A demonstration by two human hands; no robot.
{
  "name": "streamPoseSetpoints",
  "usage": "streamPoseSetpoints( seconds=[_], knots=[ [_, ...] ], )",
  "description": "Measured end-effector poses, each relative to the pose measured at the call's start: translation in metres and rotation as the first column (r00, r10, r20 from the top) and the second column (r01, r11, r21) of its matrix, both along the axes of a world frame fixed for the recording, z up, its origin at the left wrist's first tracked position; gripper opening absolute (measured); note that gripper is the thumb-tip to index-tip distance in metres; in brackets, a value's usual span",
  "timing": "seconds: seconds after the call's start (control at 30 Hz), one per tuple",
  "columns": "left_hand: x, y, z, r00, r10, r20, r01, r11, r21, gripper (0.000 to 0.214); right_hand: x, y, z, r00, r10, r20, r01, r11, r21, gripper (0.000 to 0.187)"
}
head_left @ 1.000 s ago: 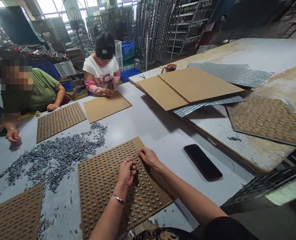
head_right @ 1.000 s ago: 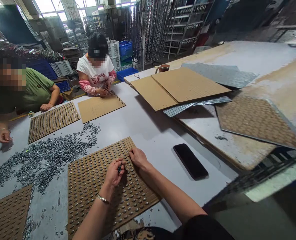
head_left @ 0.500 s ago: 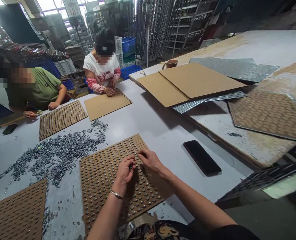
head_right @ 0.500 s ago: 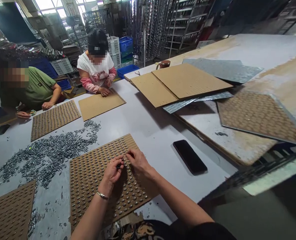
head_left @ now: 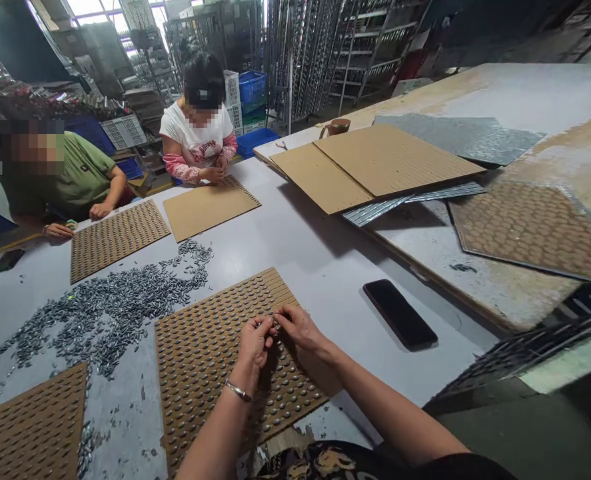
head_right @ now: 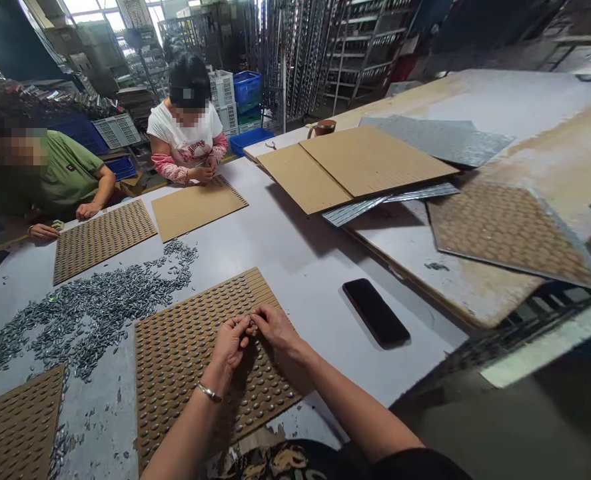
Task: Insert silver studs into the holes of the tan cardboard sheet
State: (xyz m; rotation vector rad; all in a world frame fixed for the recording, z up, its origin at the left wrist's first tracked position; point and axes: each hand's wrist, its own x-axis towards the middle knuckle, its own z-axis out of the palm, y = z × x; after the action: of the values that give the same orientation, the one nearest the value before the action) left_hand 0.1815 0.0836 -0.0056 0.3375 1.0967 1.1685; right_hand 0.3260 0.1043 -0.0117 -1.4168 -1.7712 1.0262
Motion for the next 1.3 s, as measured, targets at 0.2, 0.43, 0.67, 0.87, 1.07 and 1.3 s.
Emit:
streamPoseSetpoints(
  seconds=[0.2, 0.43, 0.67, 0.87, 1.07, 1.3],
  knots=[
    [-0.003, 0.003, 0.003, 1.000, 0.011, -0.012, -0.011, 1.000, 0.008, 0.046, -0.003, -0.002, 0.009, 0.999, -0.018, -0.043, 0.017, 1.000, -0.024, 0.023],
    [-0.003, -0.001, 0.011, 0.999, -0.010, 0.044, 0.011, 1.000, -0.020, 0.031, 0.003, 0.014, 0.006, 0.976, -0.113, 0.185, 0.134, 0.985, -0.110, 0.019],
    [-0.015, -0.005, 0.010, 0.997, 0.009, 0.078, -0.005, 0.998, -0.060, 0.025, 0.000, 0.043, 0.004, 0.934, -0.071, 0.351, 0.110, 0.990, -0.092, 0.019],
    [-0.021, 0.000, 0.010, 0.991, 0.006, 0.135, 0.007, 0.995, -0.099, 0.013, -0.001, 0.042, 0.008, 0.911, -0.041, 0.410, 0.097, 0.989, -0.116, 0.017],
    [-0.021, 0.003, 0.011, 0.981, -0.024, 0.191, 0.035, 0.998, -0.055, 0.020, -0.005, 0.043, 0.009, 0.892, -0.071, 0.446, 0.144, 0.981, -0.132, 0.013],
    [-0.017, -0.003, 0.022, 0.985, -0.049, 0.166, 0.052, 0.999, -0.011, 0.040, -0.004, 0.012, 0.026, 0.999, 0.020, 0.027, -0.021, 0.999, 0.033, 0.020]
  ],
)
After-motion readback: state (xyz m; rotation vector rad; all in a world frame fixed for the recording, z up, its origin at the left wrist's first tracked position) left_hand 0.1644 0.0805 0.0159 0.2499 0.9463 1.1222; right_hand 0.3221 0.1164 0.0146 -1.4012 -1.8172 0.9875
